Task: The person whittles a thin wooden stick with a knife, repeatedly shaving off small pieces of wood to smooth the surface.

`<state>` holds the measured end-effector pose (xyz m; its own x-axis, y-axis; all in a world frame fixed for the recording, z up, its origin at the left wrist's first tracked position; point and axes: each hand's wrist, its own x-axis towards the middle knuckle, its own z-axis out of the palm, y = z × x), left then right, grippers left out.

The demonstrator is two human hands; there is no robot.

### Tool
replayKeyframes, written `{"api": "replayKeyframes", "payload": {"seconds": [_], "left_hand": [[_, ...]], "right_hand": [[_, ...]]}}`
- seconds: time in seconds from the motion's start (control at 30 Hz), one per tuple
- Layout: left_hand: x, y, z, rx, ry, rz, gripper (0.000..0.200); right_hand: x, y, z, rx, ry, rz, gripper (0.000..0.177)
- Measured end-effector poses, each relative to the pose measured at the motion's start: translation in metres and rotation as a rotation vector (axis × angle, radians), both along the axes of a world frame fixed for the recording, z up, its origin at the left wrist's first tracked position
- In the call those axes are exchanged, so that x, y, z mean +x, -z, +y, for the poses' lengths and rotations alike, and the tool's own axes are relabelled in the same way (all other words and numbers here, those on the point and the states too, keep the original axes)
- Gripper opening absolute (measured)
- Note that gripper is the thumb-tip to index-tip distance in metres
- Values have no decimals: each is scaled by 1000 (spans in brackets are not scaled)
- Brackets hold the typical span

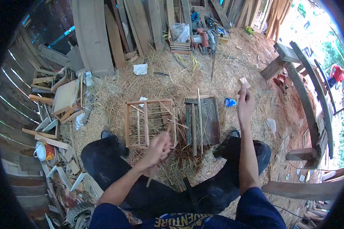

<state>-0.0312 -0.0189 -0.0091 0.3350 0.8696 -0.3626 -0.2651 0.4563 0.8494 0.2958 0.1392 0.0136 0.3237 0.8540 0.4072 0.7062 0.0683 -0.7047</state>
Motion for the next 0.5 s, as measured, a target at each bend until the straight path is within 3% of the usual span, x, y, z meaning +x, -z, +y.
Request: {"api": "replayKeyframes", "payload": {"seconds": [0.03, 0.1, 0.17, 0.27, 0.5], "left_hand": [[-7, -3, 4, 51, -75, 68, 35], [-18, 6, 8, 95, -128, 114, 35], [-22, -1, 10, 59, -147, 115, 35], [-17, -2, 14, 133, -185, 177, 34], [-2, -1, 24, 5, -40, -25, 27]], "right_hand": [[-4, 1, -9, 71, -45, 73, 39], [-29, -1, -34, -26, -214, -152, 37], [-62, -19, -56, -288, -353, -224, 35], [-86, -9, -65, -128, -672, -223, 35], [-132, 6, -74, -30, -922, -194, 35]]}}
